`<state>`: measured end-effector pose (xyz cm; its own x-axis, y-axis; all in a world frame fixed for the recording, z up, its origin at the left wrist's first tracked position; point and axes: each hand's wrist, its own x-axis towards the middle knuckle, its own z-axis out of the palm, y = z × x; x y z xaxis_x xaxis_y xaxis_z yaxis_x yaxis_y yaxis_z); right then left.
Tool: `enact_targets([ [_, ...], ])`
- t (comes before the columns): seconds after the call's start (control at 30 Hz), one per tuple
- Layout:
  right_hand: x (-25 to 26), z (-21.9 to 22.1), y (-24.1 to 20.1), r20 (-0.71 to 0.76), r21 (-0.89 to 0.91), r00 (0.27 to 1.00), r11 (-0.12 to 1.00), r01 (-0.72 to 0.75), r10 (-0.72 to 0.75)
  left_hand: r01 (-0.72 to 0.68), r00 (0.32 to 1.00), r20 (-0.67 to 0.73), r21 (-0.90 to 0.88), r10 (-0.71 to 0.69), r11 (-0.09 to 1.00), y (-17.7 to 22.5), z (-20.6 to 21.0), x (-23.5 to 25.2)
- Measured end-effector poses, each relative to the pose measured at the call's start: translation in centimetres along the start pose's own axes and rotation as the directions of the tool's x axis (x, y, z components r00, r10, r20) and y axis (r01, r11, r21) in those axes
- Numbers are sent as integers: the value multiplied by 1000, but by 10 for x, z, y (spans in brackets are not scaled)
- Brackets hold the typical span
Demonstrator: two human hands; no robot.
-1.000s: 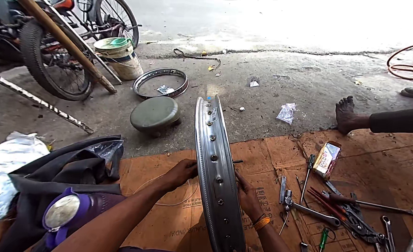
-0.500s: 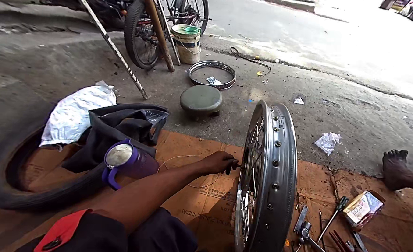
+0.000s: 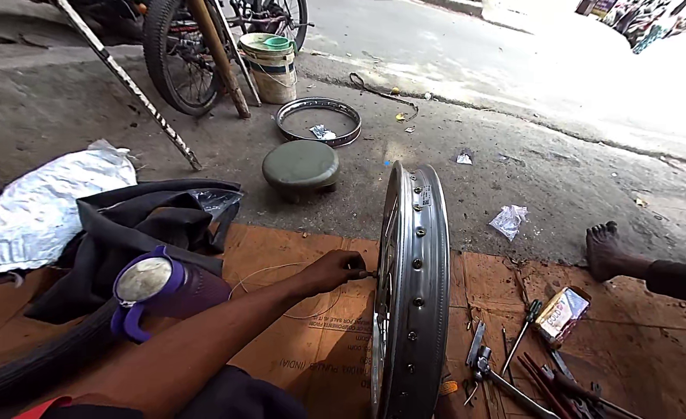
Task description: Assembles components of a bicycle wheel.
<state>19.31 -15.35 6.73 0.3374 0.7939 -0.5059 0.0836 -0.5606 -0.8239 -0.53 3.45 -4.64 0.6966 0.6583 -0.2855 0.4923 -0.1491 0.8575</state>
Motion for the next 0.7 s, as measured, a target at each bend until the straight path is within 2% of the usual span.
enact_targets([
  [0.03,8,0,15,1,11,999,999,42,-42,23,1000,-4,26,-23,999,2,-1,-1],
  [0.07,29,5,59,-27,27,976,976,217,-216,51,999,-14,53,-50,997,5,-1,-2],
  [0.1,66,18,122,-123,36,869,873,487,-479,71,997,-20,68,-70,995,10,-1,-4],
  [0.13,89,26,154,-142,70,852,853,517,-504,76,997,-22,70,-75,995,13,-1,-6],
  [0.23,104,31,169,-142,144,907,898,415,-396,57,998,-39,61,-55,996,20,0,-10],
  [0.4,117,35,179,-117,171,898,882,439,-424,183,977,-109,-7,-183,983,42,7,-14],
  [0.47,121,38,182,-108,164,898,883,440,-427,160,982,-103,-18,-161,987,39,6,-14],
  [0.57,121,37,185,-94,109,906,900,421,-413,51,995,-89,66,-45,997,27,3,-12],
  [0.7,105,24,186,-128,3,918,925,379,-376,132,990,-63,128,-125,983,57,10,-18],
])
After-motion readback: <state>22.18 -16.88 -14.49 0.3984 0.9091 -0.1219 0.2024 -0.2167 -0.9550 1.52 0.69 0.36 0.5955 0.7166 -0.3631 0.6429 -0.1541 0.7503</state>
